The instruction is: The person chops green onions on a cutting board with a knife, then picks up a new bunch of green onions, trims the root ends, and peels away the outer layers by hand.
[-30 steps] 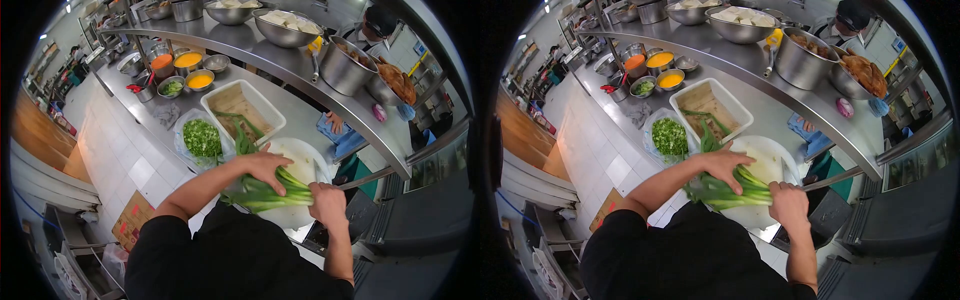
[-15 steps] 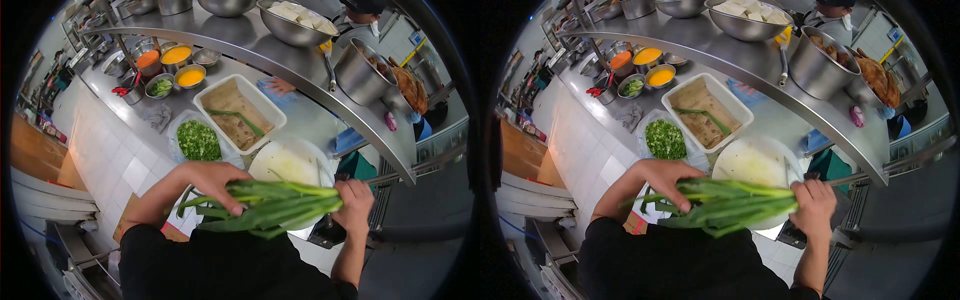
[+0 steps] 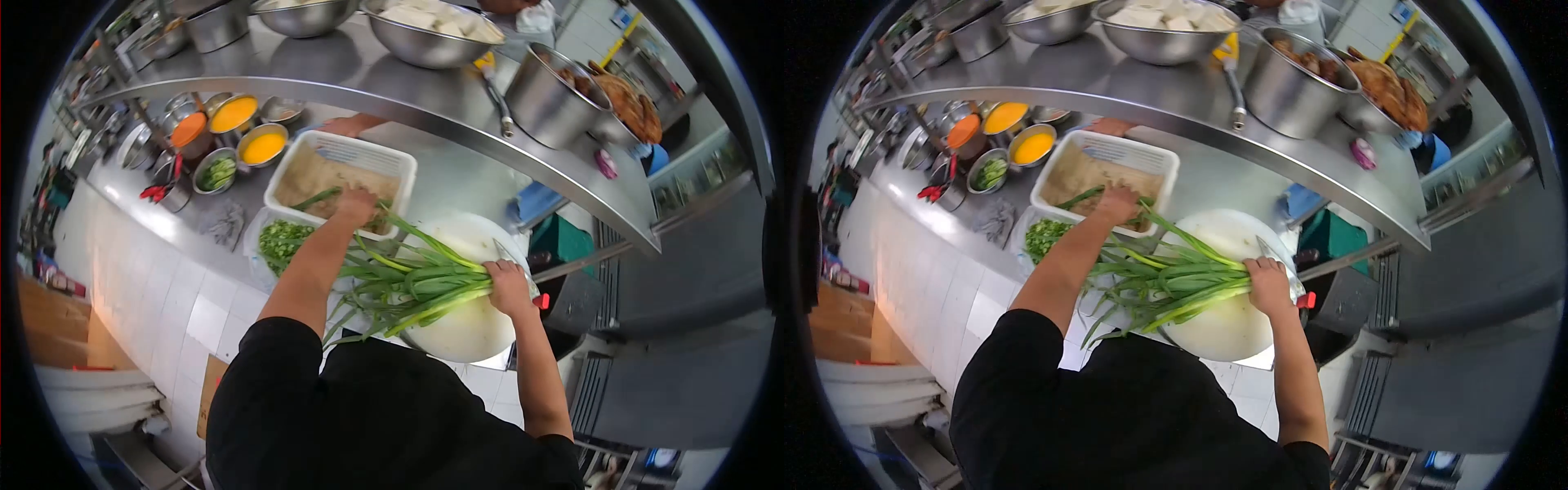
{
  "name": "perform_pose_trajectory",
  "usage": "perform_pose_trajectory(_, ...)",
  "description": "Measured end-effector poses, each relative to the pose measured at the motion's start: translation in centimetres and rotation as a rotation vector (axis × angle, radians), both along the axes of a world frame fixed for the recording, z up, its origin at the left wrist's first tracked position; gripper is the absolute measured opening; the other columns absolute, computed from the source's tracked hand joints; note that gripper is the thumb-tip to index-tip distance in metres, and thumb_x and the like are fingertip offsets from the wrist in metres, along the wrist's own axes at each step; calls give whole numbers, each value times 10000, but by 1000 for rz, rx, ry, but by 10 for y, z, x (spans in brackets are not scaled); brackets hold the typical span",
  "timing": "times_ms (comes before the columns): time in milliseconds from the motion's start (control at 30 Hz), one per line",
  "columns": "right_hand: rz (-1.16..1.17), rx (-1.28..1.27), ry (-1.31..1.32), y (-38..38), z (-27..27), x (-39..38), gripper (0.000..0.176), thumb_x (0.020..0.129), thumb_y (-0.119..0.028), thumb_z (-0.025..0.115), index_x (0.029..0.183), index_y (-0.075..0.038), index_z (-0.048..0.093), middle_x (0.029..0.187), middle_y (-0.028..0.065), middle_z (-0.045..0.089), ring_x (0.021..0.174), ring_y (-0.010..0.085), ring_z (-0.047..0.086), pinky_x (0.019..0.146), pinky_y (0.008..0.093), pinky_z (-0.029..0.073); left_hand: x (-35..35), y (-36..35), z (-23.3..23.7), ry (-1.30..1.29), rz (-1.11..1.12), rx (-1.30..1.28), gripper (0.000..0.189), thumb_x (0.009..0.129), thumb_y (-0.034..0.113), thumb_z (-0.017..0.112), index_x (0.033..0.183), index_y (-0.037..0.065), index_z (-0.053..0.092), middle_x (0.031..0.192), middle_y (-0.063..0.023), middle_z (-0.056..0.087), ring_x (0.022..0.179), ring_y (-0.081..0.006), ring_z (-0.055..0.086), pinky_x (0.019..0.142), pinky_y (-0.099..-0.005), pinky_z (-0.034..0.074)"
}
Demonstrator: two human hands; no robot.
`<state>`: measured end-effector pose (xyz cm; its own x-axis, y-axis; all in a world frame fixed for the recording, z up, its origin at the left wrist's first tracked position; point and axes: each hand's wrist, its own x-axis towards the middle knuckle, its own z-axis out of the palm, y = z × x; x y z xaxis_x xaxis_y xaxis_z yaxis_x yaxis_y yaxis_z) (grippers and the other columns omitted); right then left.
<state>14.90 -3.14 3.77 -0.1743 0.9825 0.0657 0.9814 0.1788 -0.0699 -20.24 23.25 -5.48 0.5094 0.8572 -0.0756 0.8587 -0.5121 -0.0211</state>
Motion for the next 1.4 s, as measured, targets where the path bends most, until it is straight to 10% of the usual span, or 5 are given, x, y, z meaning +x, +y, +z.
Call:
perform_pose_trajectory(500,-253,105,275,-78,49,-9,723,769,-38,715,1472,-89,553,1543,243,475,1416,456,458,1172,522,389,-16,33,-22,91,-64,-9,321,954,258,644,1240,119,684,1154,-124,735,1133,-337,694,933,-488,549)
perform_pose_trajectory(700,-518,145,433,-131,55,20,579,813,2,669,1387,-24,591,1412,220,584,1269,424,589,1071,472,495,-35,33,109,-547,47,205,248,1009,206,596,1206,124,722,1126,-182,727,1030,-384,709,886,-529,564)
perform_pose_trajectory(900,-521,35,133,-123,3,20,602,795,-100,715,1385,-59,607,1317,201,624,1148,417,630,955,499,536,96,-37,184,-703,-553,276,311,993,245,657,1288,161,706,1208,-150,727,1079,-367,695,942,-498,532)
perform_pose_trajectory(1133,-554,30,112,-112,-8,21,603,775,-74,688,1373,-75,616,1253,198,617,1120,409,628,903,516,530,213,-105,113,-281,-700,-502,529,1007,445,622,1442,144,611,1275,-200,699,1215,-411,638,1054,-498,486)
perform_pose_trajectory(1400,-358,291,306,-101,40,-12,481,835,-71,705,1314,-98,667,1271,176,638,1151,375,625,962,494,515,57,-121,160,-86,6,-244,337,936,378,673,960,60,784,926,-196,752,927,-418,716,854,-527,551)
